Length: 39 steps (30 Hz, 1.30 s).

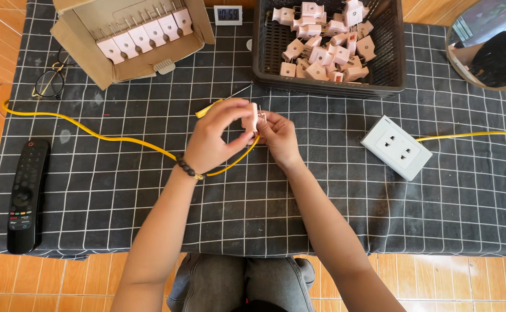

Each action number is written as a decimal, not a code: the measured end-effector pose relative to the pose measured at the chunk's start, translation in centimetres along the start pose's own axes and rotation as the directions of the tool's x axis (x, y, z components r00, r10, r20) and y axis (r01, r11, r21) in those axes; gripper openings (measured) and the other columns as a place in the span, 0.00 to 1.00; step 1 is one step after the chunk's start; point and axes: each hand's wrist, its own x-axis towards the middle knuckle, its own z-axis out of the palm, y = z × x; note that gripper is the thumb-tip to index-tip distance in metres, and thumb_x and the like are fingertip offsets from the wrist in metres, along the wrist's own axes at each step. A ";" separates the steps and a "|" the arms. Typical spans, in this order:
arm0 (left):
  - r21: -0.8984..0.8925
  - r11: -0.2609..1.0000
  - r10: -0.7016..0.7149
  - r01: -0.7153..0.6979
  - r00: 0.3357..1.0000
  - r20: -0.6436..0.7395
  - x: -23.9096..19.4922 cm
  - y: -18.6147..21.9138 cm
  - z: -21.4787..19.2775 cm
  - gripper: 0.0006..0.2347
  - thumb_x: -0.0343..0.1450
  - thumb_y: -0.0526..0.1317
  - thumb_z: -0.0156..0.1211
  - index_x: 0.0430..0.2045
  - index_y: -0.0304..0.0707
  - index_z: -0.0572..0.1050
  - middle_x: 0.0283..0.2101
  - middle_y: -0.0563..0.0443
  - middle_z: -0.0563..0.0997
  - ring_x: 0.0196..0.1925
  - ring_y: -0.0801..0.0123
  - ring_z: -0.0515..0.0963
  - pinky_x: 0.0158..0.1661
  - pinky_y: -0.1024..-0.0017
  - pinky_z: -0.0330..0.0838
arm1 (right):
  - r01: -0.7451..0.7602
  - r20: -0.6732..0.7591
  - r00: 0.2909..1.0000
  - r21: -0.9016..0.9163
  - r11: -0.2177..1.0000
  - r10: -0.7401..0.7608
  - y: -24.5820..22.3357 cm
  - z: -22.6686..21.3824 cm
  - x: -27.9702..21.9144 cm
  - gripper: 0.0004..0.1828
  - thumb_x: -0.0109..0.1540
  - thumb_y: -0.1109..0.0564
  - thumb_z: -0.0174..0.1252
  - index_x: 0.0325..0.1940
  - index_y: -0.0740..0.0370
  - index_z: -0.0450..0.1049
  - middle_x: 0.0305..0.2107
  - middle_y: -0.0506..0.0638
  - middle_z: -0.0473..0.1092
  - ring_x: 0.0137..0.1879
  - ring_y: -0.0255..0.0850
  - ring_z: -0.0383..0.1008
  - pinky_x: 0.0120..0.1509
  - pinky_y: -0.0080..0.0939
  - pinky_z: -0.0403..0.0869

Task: The person uses a screwdriver to tighten screws on a small pink electrical component connected to a yellow wire. They then insert the component into a white wall socket to test the connection before removing it and continuing to adjust the screws.

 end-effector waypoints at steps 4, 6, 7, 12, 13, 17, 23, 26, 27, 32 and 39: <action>0.048 0.997 0.053 -0.053 0.999 0.006 -1.2 -2.0 1.2 0.15 0.67 0.34 0.72 0.47 0.39 0.80 0.56 0.44 0.78 0.56 0.51 0.80 0.55 0.59 0.76 | -0.010 0.016 1.000 -0.020 1.000 0.010 -3.0 2.3 -1.2 0.19 0.69 0.60 0.58 0.61 0.74 0.71 0.35 0.60 0.80 0.34 0.46 0.84 0.36 0.42 0.86; 0.079 0.994 0.073 -0.072 0.997 -0.012 -1.6 -2.5 1.6 0.14 0.67 0.35 0.72 0.46 0.39 0.80 0.55 0.46 0.79 0.56 0.54 0.81 0.55 0.61 0.77 | 0.006 0.021 1.000 -0.025 1.000 -0.005 -3.0 2.3 -1.3 0.20 0.69 0.61 0.57 0.63 0.75 0.69 0.38 0.59 0.80 0.36 0.43 0.84 0.39 0.39 0.86; 0.081 0.994 0.074 -0.073 0.997 -0.011 -1.7 -2.8 1.8 0.14 0.67 0.35 0.72 0.46 0.39 0.80 0.55 0.46 0.79 0.56 0.54 0.81 0.55 0.61 0.77 | 0.007 0.022 1.000 -0.022 1.000 -0.006 -3.0 2.4 -1.2 0.20 0.69 0.61 0.57 0.63 0.75 0.69 0.38 0.59 0.80 0.36 0.43 0.84 0.39 0.39 0.86; 0.110 0.986 0.121 -0.122 0.992 0.015 -2.2 -3.8 2.7 0.13 0.69 0.35 0.70 0.48 0.39 0.81 0.55 0.42 0.80 0.56 0.50 0.80 0.55 0.59 0.77 | 0.012 0.041 0.999 -0.028 1.000 -0.011 -2.5 1.7 -1.0 0.20 0.69 0.63 0.55 0.64 0.75 0.68 0.41 0.61 0.79 0.40 0.43 0.84 0.41 0.41 0.86; 0.109 0.986 0.123 -0.124 0.992 0.015 -2.2 -3.7 2.8 0.13 0.69 0.35 0.70 0.48 0.39 0.81 0.55 0.42 0.80 0.56 0.50 0.80 0.55 0.59 0.77 | 0.013 0.040 0.999 -0.028 1.000 -0.012 -2.4 1.6 -1.0 0.20 0.69 0.63 0.55 0.64 0.75 0.68 0.41 0.61 0.79 0.40 0.43 0.84 0.41 0.41 0.86; 0.142 0.981 0.129 -0.134 0.991 0.047 -2.4 -4.1 2.9 0.13 0.70 0.34 0.70 0.48 0.38 0.81 0.56 0.40 0.80 0.58 0.49 0.80 0.55 0.59 0.78 | 0.037 0.074 0.997 -0.062 0.997 -0.032 -1.8 1.1 -0.7 0.20 0.69 0.65 0.53 0.65 0.76 0.68 0.42 0.62 0.79 0.42 0.44 0.83 0.42 0.44 0.86; 0.110 0.993 0.044 -0.054 0.995 0.088 -2.6 -4.5 2.7 0.12 0.71 0.34 0.68 0.48 0.36 0.81 0.56 0.39 0.80 0.59 0.47 0.79 0.56 0.57 0.77 | -0.006 0.152 0.988 -0.010 1.000 0.008 -3.1 1.2 -0.6 0.24 0.67 0.70 0.49 0.68 0.79 0.63 0.46 0.67 0.77 0.45 0.48 0.83 0.47 0.49 0.85; 0.100 0.995 -0.002 -0.009 0.994 0.111 -2.8 -4.7 2.6 0.12 0.71 0.34 0.67 0.49 0.36 0.82 0.57 0.39 0.80 0.60 0.48 0.79 0.56 0.59 0.77 | -0.081 0.222 0.973 0.086 0.993 0.060 -2.6 0.1 -0.3 0.29 0.64 0.71 0.46 0.71 0.82 0.59 0.49 0.67 0.75 0.48 0.48 0.82 0.51 0.50 0.85; 0.104 0.995 -0.020 0.007 0.992 0.126 -2.7 -4.7 2.5 0.12 0.71 0.34 0.67 0.49 0.36 0.82 0.57 0.39 0.80 0.60 0.49 0.79 0.57 0.60 0.76 | -0.126 0.265 0.961 0.143 0.982 0.085 -2.3 -0.4 0.0 0.32 0.62 0.69 0.47 0.71 0.82 0.58 0.51 0.65 0.74 0.49 0.47 0.82 0.52 0.51 0.85; 0.132 0.991 -0.019 0.005 0.994 0.110 -2.7 -4.4 3.2 0.12 0.70 0.34 0.69 0.47 0.34 0.82 0.57 0.38 0.80 0.60 0.48 0.79 0.57 0.59 0.77 | -0.126 0.267 0.961 0.178 0.976 0.075 -2.3 -0.4 -0.1 0.35 0.61 0.64 0.49 0.71 0.83 0.57 0.49 0.69 0.74 0.48 0.52 0.82 0.52 0.56 0.83; 0.113 0.993 -0.029 0.021 0.997 0.076 -2.7 -4.5 4.3 0.24 0.64 0.31 0.74 0.56 0.38 0.77 0.56 0.43 0.79 0.60 0.50 0.79 0.59 0.57 0.75 | -0.002 0.076 0.997 0.044 0.999 -0.001 -3.5 2.1 -1.2 0.25 0.65 0.68 0.61 0.65 0.79 0.67 0.41 0.63 0.79 0.42 0.46 0.84 0.42 0.40 0.86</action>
